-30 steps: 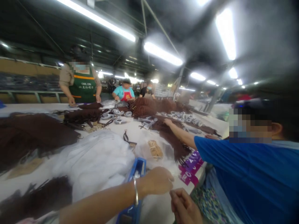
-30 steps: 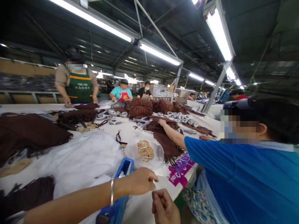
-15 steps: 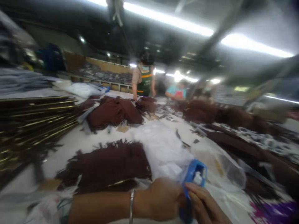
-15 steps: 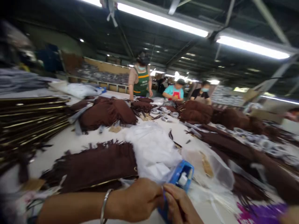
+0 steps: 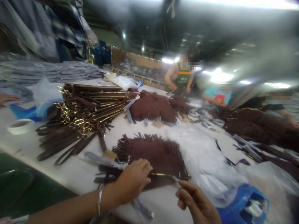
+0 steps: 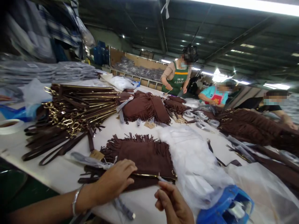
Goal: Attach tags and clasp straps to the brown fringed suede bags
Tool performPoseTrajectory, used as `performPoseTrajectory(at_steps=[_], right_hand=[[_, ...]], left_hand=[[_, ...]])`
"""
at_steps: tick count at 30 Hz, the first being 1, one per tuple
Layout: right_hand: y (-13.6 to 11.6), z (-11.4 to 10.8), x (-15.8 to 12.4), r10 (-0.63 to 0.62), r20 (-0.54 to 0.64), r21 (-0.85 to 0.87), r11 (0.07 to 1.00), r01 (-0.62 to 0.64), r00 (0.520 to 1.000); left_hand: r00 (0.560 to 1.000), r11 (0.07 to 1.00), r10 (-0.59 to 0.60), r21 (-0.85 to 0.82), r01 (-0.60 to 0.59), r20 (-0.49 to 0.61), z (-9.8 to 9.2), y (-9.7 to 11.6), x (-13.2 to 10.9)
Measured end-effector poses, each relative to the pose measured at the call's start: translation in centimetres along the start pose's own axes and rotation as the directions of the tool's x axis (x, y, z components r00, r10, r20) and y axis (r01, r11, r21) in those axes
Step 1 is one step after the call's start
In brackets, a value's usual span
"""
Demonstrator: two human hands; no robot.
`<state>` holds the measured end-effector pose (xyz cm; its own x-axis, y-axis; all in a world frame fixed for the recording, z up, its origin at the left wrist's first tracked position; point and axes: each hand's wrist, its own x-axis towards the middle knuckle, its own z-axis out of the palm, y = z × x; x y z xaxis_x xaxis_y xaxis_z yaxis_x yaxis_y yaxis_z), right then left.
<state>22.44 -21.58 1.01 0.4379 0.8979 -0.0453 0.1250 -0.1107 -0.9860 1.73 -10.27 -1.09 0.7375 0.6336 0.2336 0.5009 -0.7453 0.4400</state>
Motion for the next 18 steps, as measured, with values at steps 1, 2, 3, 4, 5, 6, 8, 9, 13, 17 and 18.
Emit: performPoseTrajectory(at_steps=[1,2,3,4,5,6,8,9,13,17,18], right_hand=[[0.3,0.2,0.5,-0.019,0.011,-0.085,0.996,0.019,1.0],[0.7,0.4,1.0,-0.042,0.041,-0.164,0.985,0.049,0.998],[1.1,0.7,1.4,-0.078,0.08,-0.238,0.967,0.095,0.994],[1.6,1.0,1.7,-0.126,0.118,-0.31,0.938,0.157,0.985],[2.1,1.3,1.9,-0.184,0.145,-0.381,0.897,0.226,0.972],[2.5,1.6,2.0,-0.247,0.162,-0.446,0.846,0.294,0.955],[3.2,2.3,2.4,-0.359,0.198,-0.548,0.73,0.407,0.912],[3.4,2.6,2.6,-0.402,0.228,-0.584,0.672,0.455,0.887],[2.9,4.4,4.4,-0.454,0.389,-0.697,0.424,0.579,0.801],[2.0,6.3,6.6,-0.378,0.445,-0.797,0.246,0.552,0.812],[1.9,6.7,7.1,-0.363,0.448,-0.806,0.231,0.545,0.817]], left_hand=[[1.0,0.995,-0.017,0.097,0.017,-0.003,-0.2,-1.1,0.3],[1.0,0.986,-0.021,0.165,0.018,0.016,-0.2,-2.1,0.7],[0.999,0.979,-0.01,0.206,-0.001,0.052,-0.1,-2.9,1.2],[0.995,0.975,0.009,0.222,-0.03,0.097,0.1,-3.7,1.7],[0.99,0.974,0.027,0.22,-0.057,0.137,0.3,-4.3,2.4],[0.985,0.975,0.043,0.208,-0.077,0.166,0.4,-4.8,3.0],[0.982,0.98,0.055,0.178,-0.088,0.182,0.4,-5.7,4.1],[0.982,0.983,0.053,0.164,-0.083,0.18,0.3,-6.0,4.7],[0.986,0.992,0.042,0.108,-0.06,0.164,-0.6,-7.3,6.2],[0.991,0.998,0.024,0.05,-0.031,0.134,-0.7,-8.0,6.7],[0.992,0.999,0.02,0.03,-0.024,0.125,-0.6,-8.2,6.8]])
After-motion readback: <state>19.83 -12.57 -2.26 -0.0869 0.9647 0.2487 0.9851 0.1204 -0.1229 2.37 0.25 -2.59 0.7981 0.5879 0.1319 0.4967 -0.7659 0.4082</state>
